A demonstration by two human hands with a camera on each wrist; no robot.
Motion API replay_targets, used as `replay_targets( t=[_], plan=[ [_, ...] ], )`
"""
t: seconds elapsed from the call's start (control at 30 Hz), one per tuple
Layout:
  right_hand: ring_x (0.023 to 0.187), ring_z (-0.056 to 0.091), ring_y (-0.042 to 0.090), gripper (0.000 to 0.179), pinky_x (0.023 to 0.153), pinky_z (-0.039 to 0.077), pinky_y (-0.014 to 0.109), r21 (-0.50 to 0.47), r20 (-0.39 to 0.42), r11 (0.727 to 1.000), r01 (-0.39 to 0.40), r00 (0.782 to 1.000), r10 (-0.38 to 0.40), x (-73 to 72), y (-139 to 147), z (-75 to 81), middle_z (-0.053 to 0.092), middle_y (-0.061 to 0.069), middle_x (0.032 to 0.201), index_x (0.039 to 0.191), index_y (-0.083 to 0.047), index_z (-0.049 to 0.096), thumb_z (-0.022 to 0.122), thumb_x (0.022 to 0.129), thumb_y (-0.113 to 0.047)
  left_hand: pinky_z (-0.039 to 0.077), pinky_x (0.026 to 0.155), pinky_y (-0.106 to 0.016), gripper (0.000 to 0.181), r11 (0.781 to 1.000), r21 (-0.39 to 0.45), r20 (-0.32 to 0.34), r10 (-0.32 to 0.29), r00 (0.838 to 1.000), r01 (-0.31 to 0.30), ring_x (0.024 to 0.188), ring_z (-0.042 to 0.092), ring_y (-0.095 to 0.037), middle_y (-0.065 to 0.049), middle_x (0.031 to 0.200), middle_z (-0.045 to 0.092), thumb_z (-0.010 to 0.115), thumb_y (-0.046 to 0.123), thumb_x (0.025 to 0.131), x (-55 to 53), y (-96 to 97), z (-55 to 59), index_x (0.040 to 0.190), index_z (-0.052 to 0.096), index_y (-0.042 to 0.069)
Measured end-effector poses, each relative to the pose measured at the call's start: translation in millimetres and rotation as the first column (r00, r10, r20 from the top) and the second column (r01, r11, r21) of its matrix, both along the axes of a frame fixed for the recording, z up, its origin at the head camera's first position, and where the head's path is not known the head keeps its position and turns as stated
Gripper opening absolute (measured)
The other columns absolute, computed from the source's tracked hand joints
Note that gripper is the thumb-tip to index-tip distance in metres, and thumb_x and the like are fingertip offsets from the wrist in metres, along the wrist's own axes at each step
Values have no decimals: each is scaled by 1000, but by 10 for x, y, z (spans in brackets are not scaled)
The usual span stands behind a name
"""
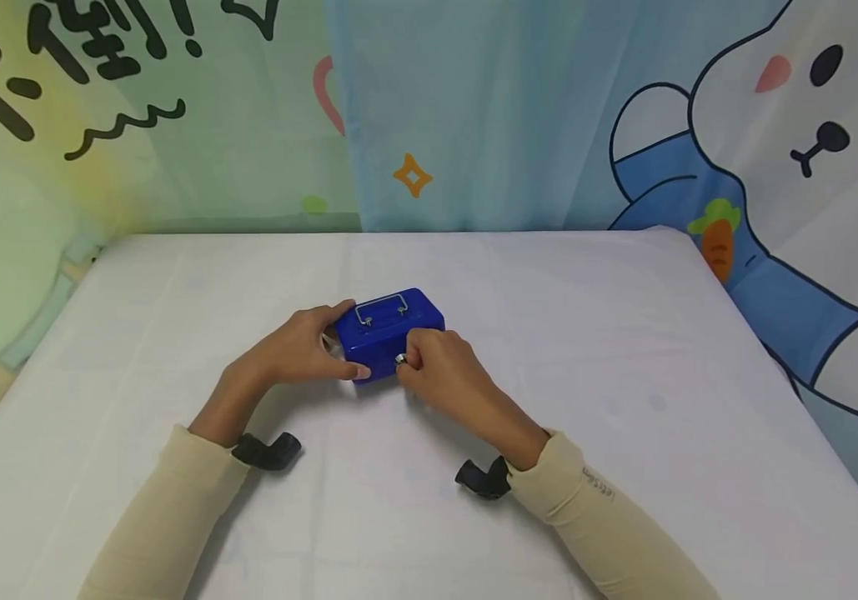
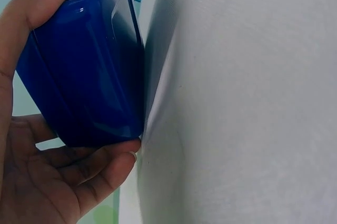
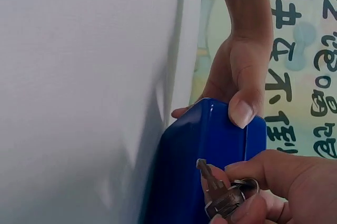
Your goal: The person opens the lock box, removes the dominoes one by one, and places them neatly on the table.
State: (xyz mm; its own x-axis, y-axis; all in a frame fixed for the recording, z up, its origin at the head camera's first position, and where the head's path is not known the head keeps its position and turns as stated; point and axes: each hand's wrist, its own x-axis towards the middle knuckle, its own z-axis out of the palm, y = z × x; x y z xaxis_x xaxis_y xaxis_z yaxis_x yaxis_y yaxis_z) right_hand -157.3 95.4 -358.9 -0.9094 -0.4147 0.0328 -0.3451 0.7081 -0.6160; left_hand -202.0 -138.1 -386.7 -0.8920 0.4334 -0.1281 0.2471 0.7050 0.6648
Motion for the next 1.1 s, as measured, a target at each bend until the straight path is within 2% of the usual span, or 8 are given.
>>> replay_targets(
  t=[0.27,0.4,0.5,0.6,0.67,0.73,0.93,1.1],
  plan=[
    [54,46,13,25,46,36,25,-82,23,997,7,1000,-6,1,27,-68,53,-2,64,69,-10,52,70,85,-6,40,105,-45,111,1000,-7,-2,2,1000,-2,131,44,-27,-14,143,47,78,60,66,-7,-9,-2,152,32,6],
    [51,52,17,22,45,43,27,-234,157,970,64,987,-27,8,37,-156,66,0,68,72,-6,56,69,89,-7,39,106,-45,112,1000,-9,7,2,1000,-2,132,43,-26,-13,144,47,78,60,67,-7,-15,2,151,31,5],
    [48,52,16,22,46,46,27,-380,354,907,183,934,-40,6,52,-228,72,7,75,76,-1,56,67,92,-11,40,105,-46,111,1000,-16,-1,3,1000,-3,132,44,-27,-14,143,48,77,60,67,-8,-18,1,151,31,5],
    [48,47,11,26,47,46,25,-468,529,820,330,848,-39,10,74,-277,73,11,83,78,0,54,67,94,-17,40,105,-47,110,1000,-23,-10,1,1000,-1,131,44,-28,-14,143,48,76,60,68,-15,-16,-8,152,31,5],
    [48,44,8,27,46,45,22,-493,608,774,398,794,-21,26,89,-290,73,12,87,79,0,54,65,95,-20,40,104,-48,109,1000,-21,-12,0,1000,0,131,44,-29,-15,143,48,76,60,68,-17,-13,-8,152,31,5],
    [46,43,6,28,43,42,19,-505,661,743,439,750,6,42,98,-297,73,12,88,80,0,57,64,96,-22,40,104,-48,110,1000,-23,-11,1,1000,-1,131,44,-28,-14,143,47,76,60,68,-17,-13,-7,152,31,6],
    [46,41,4,25,41,36,15,-542,741,673,504,664,99,80,108,-315,73,8,84,86,-2,63,63,97,-25,39,105,-48,110,1000,-11,-5,4,1000,-4,132,43,-28,-13,144,47,77,60,67,-9,-13,1,152,31,6],
    [47,42,2,21,40,35,14,-560,765,626,543,629,140,101,113,-339,72,6,84,86,-4,61,61,98,-22,39,105,-48,110,1000,-14,-1,9,1000,-9,132,43,-28,-14,144,47,77,60,67,1,-8,-5,152,31,7]
  ],
)
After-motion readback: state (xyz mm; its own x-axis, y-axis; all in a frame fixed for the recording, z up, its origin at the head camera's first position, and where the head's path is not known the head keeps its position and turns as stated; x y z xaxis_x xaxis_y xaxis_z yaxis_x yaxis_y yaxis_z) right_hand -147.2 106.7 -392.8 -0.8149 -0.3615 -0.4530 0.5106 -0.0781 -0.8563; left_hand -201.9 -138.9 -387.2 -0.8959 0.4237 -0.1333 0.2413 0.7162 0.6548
